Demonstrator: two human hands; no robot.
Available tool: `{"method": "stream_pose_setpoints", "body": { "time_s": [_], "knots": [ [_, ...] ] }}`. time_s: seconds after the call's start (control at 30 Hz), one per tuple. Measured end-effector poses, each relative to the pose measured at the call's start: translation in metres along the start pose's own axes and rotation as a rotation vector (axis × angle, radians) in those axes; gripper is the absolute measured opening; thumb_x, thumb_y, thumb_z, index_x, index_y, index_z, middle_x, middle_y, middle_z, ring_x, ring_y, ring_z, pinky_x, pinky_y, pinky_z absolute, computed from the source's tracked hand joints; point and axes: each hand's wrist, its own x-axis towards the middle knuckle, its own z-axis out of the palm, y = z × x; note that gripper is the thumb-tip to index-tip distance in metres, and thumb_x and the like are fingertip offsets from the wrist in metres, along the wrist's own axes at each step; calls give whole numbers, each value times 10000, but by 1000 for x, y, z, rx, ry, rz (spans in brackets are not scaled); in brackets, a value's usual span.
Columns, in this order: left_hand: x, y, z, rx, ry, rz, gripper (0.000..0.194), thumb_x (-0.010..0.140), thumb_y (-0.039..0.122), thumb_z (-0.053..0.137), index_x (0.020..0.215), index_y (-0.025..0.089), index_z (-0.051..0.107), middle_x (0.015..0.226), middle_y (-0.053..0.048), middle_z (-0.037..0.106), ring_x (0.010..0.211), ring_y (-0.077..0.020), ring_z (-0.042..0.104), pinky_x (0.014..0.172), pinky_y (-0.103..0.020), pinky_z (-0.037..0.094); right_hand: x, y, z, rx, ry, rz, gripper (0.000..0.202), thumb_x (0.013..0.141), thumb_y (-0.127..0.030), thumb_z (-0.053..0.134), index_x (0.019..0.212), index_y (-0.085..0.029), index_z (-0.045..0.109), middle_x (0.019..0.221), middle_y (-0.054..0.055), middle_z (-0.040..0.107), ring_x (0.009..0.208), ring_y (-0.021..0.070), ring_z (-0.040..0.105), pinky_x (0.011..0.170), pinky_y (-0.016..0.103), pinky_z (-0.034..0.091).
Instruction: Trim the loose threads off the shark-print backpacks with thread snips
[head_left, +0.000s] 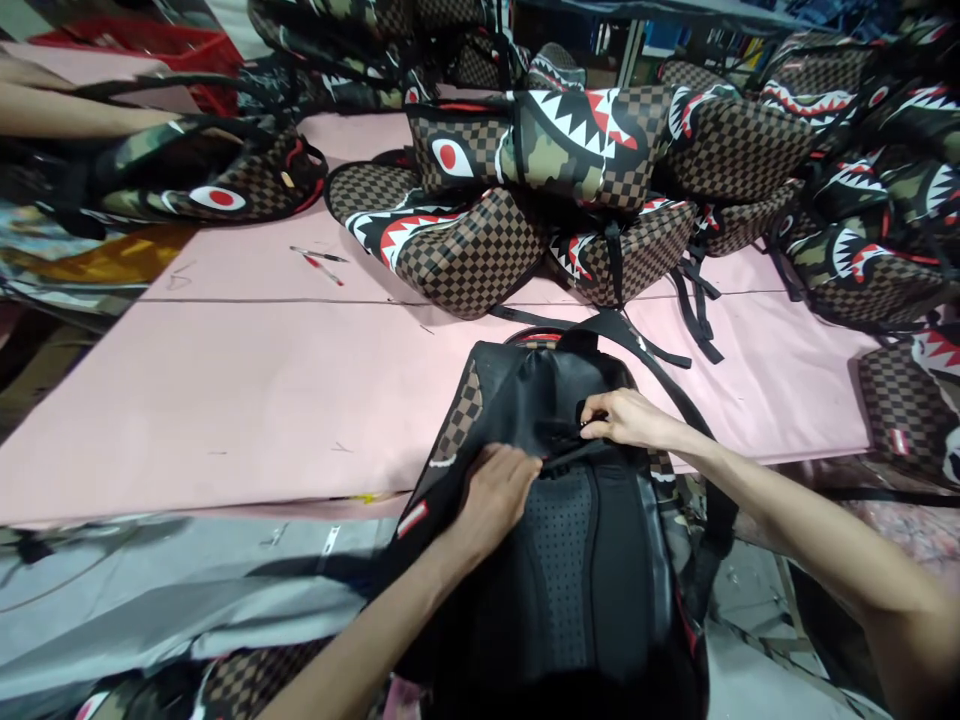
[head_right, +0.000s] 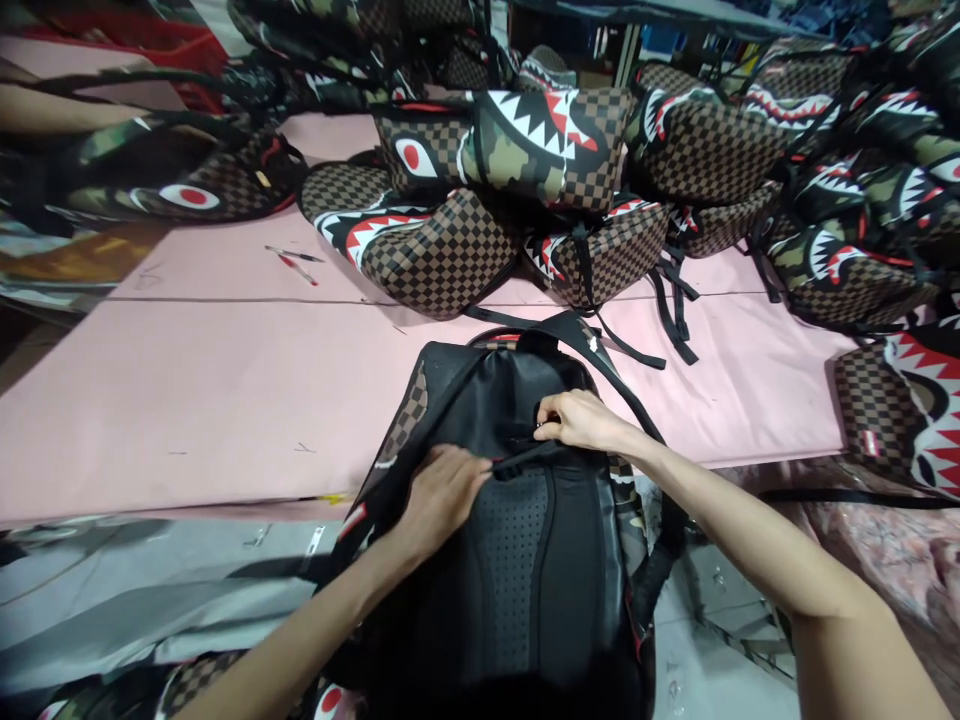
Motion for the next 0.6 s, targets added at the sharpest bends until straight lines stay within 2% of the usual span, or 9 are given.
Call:
{"method": "stream_pose_setpoints", "body": {
  "time_s": [0.1, 0.2, 0.33, 0.6],
  "knots": [
    [-25, 27, 4, 25, 74, 89, 228, 864, 69, 390, 871, 165, 596, 747, -30, 609, 758, -150, 564, 778, -295, 442, -15, -8, 3, 78, -73, 61, 168, 764, -345, 616, 801, -193, 677, 691, -16, 660, 621, 126, 578, 564, 213, 330],
    [-33, 36, 10, 2, 64, 113, 258, 869, 69, 365, 918, 160, 602, 768, -42, 616, 778, -156, 568, 794, -300, 458, -20, -14, 5, 25, -130, 106, 138, 749, -333, 627, 780, -220, 699, 699, -15, 682, 657, 142, 609, 580, 218, 343],
    [-33, 31, 17, -51, 44, 98, 213, 863, 78, 405, 898, 164, 597, 740, -32, 610, 739, -156, 559, 759, -315, 465, -14, -19, 12, -28, -204, 113, 129, 751, -348, 632, 791, -251, 708, 749, -9, 705, 730, 166, 639, 606, 225, 356],
    [-35, 19, 21, -129, 142, 52, 179, 865, 80, 434, 943, 143, 582, 806, -50, 613, 755, -150, 559, 743, -306, 466, 4, -26, 21, -137, -229, 122, 140, 770, -379, 617, 793, -266, 695, 736, -2, 702, 732, 182, 645, 560, 233, 319]
  ]
}}
